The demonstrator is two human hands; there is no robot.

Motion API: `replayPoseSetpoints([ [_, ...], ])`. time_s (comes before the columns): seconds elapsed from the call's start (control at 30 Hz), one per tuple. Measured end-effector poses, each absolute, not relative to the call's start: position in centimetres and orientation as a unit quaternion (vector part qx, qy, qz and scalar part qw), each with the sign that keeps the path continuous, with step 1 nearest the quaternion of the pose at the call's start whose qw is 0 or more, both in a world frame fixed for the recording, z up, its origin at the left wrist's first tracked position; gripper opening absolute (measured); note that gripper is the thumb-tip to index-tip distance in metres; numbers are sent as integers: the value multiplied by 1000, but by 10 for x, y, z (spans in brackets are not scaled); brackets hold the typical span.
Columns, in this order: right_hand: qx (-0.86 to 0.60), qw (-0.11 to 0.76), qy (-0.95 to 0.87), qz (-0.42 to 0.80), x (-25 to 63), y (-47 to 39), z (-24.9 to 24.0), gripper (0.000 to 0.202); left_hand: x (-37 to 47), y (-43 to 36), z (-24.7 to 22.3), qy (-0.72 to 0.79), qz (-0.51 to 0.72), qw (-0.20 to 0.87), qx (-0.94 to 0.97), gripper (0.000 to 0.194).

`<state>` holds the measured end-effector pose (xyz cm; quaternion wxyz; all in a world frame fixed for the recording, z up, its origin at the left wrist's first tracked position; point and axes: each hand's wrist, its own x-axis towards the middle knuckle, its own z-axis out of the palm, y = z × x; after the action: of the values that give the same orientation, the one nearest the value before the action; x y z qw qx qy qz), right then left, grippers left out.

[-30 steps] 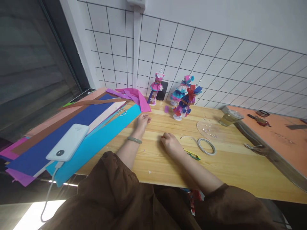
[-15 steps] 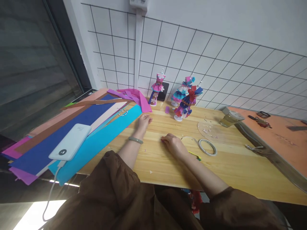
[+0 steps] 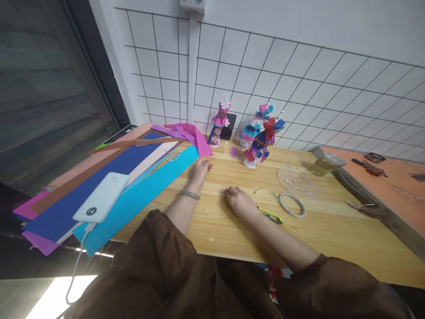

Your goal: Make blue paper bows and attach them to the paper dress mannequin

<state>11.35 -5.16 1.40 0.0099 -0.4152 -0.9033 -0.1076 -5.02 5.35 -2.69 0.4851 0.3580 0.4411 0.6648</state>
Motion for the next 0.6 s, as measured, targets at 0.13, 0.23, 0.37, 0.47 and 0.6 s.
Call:
replayPoseSetpoints([
  [0.13,-389,-29,-910,-139,115,-64,17,24,-50,54,-28,437,665,485,361,18],
  [0.23,-406,-20,-908,-103,118,-54,22,20,-50,54,-28,434,667,484,364,17],
  [0.37,-436,28,-899,-13,124,-33,23,19,-51,54,-28,435,667,484,364,17],
  [0.47,-435,53,-898,43,129,-25,20,26,-51,54,-28,433,666,486,364,17],
  [0.6,-427,83,-900,31,131,-29,16,27,-51,54,-27,437,665,489,358,17],
])
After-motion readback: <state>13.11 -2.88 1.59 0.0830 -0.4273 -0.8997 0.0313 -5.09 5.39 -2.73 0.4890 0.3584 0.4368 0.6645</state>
